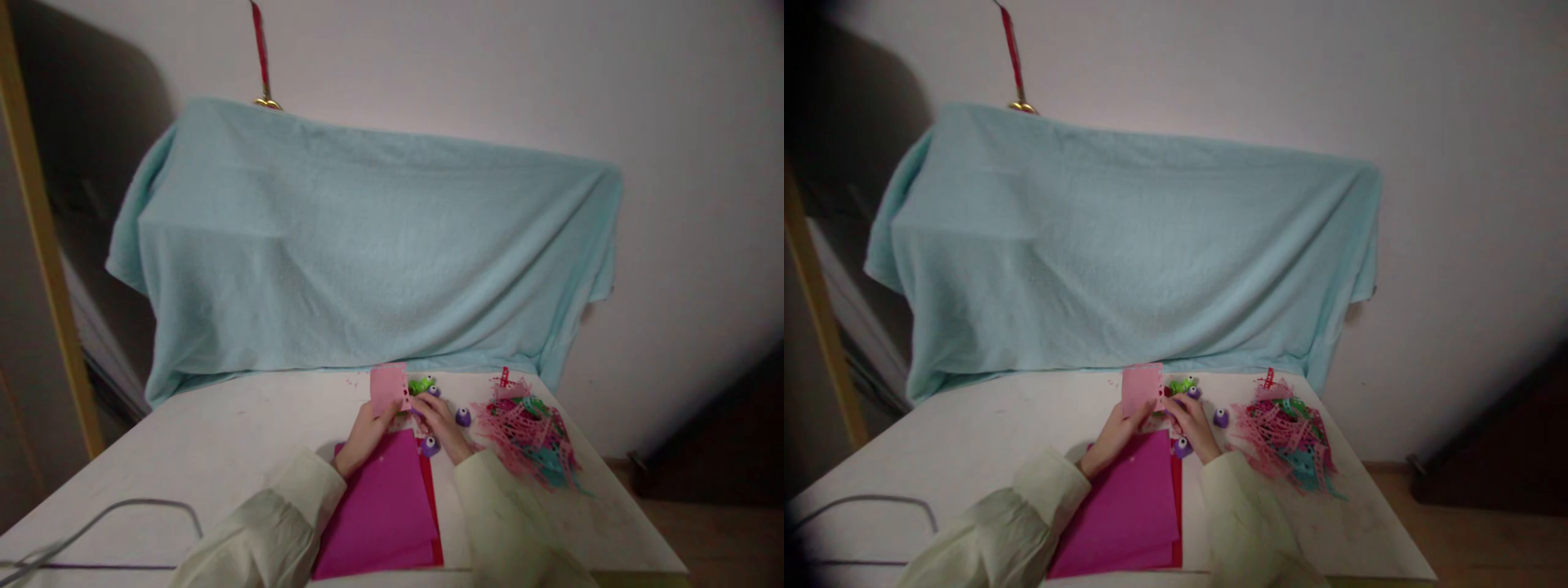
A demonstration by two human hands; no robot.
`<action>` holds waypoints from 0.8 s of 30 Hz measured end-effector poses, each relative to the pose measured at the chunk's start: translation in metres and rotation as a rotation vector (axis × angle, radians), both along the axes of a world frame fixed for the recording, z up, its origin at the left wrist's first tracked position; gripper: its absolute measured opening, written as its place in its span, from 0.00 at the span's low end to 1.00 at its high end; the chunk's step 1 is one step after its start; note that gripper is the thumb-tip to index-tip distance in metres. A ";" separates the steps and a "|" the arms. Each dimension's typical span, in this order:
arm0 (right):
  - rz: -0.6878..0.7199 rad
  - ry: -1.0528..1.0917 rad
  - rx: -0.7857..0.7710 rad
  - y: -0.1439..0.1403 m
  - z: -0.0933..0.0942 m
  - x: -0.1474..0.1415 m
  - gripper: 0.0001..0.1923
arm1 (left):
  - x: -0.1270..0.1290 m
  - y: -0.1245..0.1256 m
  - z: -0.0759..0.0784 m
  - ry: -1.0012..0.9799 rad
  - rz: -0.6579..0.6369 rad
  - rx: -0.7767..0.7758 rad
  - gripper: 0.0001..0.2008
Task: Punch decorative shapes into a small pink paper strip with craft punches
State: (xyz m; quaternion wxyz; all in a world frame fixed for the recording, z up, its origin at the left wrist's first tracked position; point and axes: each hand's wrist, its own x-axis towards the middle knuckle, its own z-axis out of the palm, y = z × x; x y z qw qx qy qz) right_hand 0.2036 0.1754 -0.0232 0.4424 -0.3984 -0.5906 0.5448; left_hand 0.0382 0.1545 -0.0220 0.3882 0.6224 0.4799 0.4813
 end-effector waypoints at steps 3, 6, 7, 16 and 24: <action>-0.002 0.001 -0.007 0.001 0.001 0.000 0.17 | 0.000 0.001 0.000 -0.037 -0.008 0.016 0.24; -0.002 0.012 -0.010 0.000 0.002 0.000 0.17 | -0.001 0.001 0.001 -0.069 -0.029 0.027 0.23; 0.000 0.014 -0.009 0.000 0.002 0.000 0.17 | -0.001 0.001 0.001 -0.071 -0.035 0.026 0.23; -0.015 0.004 0.005 -0.005 0.005 0.000 0.17 | 0.000 -0.001 0.002 -0.041 -0.021 0.023 0.23; -0.016 -0.021 0.002 -0.004 0.005 -0.001 0.18 | 0.001 -0.001 0.000 -0.030 -0.035 0.023 0.22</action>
